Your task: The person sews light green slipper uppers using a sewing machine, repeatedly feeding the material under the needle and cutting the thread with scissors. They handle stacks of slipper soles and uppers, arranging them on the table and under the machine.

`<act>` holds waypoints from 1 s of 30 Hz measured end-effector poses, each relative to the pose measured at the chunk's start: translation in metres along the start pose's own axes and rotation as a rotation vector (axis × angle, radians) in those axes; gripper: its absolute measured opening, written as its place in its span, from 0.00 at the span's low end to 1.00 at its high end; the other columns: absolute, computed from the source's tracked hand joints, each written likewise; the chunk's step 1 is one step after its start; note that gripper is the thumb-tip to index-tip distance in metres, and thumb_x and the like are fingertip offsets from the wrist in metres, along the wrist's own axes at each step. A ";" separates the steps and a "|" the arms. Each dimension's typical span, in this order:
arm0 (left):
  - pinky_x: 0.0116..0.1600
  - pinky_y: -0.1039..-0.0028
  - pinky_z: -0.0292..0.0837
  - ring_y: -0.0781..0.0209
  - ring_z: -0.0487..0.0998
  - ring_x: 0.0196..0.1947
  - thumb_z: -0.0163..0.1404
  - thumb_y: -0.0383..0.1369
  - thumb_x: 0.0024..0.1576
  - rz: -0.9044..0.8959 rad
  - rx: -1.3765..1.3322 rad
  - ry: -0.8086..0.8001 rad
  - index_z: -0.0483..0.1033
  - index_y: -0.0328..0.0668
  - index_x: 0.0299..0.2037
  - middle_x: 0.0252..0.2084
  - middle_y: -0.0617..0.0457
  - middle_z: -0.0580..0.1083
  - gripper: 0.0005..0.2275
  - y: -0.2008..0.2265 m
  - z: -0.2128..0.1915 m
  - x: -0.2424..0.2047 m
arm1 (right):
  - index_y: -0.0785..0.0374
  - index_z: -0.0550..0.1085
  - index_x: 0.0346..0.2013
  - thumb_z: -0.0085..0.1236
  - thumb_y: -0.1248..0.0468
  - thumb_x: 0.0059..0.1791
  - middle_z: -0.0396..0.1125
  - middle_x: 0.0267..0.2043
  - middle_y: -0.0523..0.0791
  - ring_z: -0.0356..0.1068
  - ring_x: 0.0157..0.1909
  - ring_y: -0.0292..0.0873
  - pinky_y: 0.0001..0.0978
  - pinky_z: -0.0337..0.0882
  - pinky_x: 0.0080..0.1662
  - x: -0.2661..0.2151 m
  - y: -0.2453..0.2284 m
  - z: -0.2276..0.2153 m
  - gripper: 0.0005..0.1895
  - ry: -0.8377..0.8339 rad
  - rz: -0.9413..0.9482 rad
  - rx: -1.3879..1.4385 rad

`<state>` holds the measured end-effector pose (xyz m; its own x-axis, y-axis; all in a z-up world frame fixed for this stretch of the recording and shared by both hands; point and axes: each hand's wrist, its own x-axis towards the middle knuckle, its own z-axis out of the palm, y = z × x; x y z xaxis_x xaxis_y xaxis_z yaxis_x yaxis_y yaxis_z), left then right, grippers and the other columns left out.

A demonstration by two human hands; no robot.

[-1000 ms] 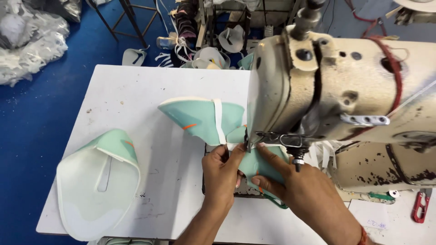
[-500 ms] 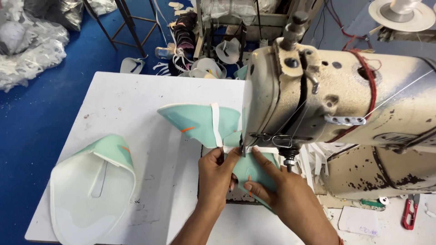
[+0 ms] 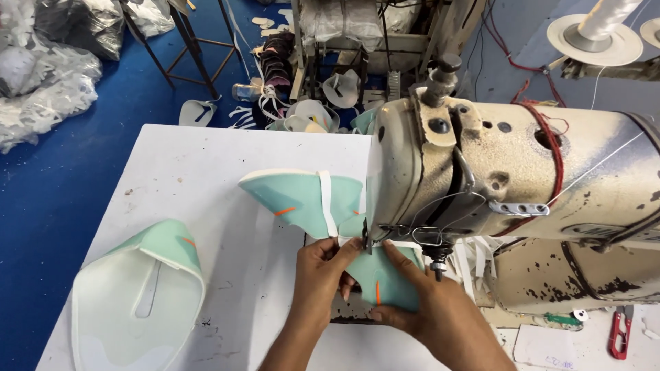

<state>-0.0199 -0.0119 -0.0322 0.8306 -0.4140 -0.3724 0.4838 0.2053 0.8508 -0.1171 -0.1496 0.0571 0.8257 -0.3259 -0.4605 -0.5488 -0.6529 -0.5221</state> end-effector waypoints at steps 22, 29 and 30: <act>0.35 0.63 0.70 0.55 0.77 0.24 0.58 0.30 0.55 0.840 1.365 0.056 0.83 0.35 0.40 0.24 0.48 0.77 0.08 -0.004 -0.021 -0.063 | 0.68 0.73 0.42 0.54 0.65 0.48 0.72 0.39 0.49 0.73 0.39 0.45 0.35 0.73 0.43 0.019 0.159 0.147 0.10 0.516 -0.374 0.290; 0.35 0.59 0.69 0.48 0.77 0.26 0.60 0.32 0.53 0.751 1.253 0.087 0.83 0.41 0.31 0.25 0.48 0.78 0.04 -0.003 -0.021 -0.060 | 0.66 0.72 0.46 0.54 0.56 0.53 0.65 0.27 0.46 0.59 0.26 0.39 0.36 0.64 0.30 0.005 0.069 0.094 0.15 -0.032 -0.097 0.605; 0.35 0.58 0.70 0.47 0.77 0.27 0.60 0.31 0.52 0.741 1.250 0.078 0.82 0.41 0.31 0.26 0.48 0.78 0.04 -0.003 -0.021 -0.060 | 0.66 0.72 0.43 0.53 0.54 0.53 0.67 0.25 0.45 0.62 0.26 0.38 0.34 0.66 0.30 0.009 0.061 0.090 0.16 -0.012 -0.131 0.571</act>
<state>-0.0650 0.0310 -0.0207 0.8104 -0.5015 0.3028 -0.5712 -0.5617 0.5985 -0.1554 -0.1304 -0.0436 0.8916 -0.2576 -0.3724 -0.4285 -0.2143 -0.8778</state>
